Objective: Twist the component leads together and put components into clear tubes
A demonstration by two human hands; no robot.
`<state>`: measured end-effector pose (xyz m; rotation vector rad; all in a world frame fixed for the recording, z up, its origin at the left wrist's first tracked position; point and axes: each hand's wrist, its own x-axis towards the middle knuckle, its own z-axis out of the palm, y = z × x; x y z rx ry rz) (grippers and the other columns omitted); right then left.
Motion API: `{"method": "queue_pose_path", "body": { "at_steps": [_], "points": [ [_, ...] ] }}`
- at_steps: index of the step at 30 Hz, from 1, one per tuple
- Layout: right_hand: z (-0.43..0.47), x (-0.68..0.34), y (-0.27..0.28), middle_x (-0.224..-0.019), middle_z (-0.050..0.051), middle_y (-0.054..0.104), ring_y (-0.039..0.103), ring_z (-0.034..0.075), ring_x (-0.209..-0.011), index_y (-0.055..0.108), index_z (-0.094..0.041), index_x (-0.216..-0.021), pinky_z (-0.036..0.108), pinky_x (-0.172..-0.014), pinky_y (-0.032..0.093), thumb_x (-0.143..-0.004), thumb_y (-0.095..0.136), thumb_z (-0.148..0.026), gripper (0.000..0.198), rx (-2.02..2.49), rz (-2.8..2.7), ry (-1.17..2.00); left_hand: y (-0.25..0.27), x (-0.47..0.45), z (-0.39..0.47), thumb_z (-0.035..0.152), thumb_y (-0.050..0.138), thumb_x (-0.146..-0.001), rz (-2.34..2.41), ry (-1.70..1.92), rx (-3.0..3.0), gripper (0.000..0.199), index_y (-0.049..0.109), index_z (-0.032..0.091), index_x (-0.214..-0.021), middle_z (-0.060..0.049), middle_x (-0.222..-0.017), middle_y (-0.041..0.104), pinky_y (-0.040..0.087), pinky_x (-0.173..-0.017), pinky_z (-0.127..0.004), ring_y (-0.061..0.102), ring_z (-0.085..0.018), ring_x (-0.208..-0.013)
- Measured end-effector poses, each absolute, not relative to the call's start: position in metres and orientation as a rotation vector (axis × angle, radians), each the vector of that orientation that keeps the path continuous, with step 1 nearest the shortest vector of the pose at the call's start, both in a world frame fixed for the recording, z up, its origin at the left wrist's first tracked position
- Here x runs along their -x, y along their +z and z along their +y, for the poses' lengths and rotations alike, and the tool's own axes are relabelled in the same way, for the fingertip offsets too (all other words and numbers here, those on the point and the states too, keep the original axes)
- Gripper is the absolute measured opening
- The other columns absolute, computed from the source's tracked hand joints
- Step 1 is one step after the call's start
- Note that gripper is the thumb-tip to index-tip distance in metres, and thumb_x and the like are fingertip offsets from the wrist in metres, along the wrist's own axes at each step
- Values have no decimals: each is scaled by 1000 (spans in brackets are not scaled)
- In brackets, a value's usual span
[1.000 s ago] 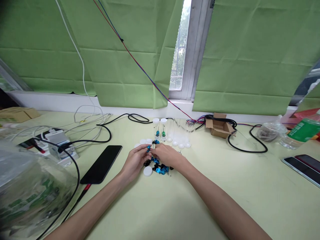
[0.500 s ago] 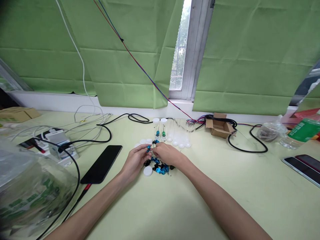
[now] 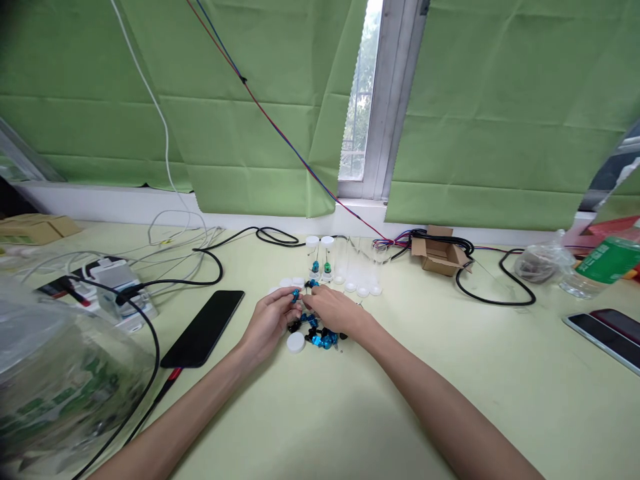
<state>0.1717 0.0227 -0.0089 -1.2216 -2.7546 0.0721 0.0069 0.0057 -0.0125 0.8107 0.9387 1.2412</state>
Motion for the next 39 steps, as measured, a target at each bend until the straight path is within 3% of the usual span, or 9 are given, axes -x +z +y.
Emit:
{"method": "queue_pose_path", "body": {
  "at_steps": [7,18,27,39],
  "points": [
    [23,-171,-10,-89,7,54,51,18,-79,58,-16,-89,26,-58,28,-89,50,-2,16,1260,-2773,47,-12,-9,5,6,55,-81,951,1240,-796,15,67,8,-91,-8,-81,64,51,-58,-24,60,-11,-61],
    [26,-175,-11,-88,5,51,46,15,-74,58,-17,-90,24,-58,27,-87,50,-1,18,1223,-2752,115,-12,-10,5,6,55,-81,948,1242,-798,16,67,8,-92,-9,-82,64,50,-58,-24,59,-11,-62],
    [31,-180,-6,-82,3,50,45,13,-72,54,-16,-73,23,-61,30,-84,51,0,19,1150,-2725,274,-12,-9,4,6,55,-81,970,1238,-795,17,67,8,-93,-9,-83,64,49,-58,-23,59,-10,-61],
    [31,-190,10,-73,1,55,45,13,-69,50,-17,-70,23,-62,31,-81,50,1,21,1142,-2595,380,-15,-9,7,4,54,-81,1009,1239,-799,17,68,8,-89,-10,-82,65,51,-56,-24,60,-11,-59]
  ]
}}
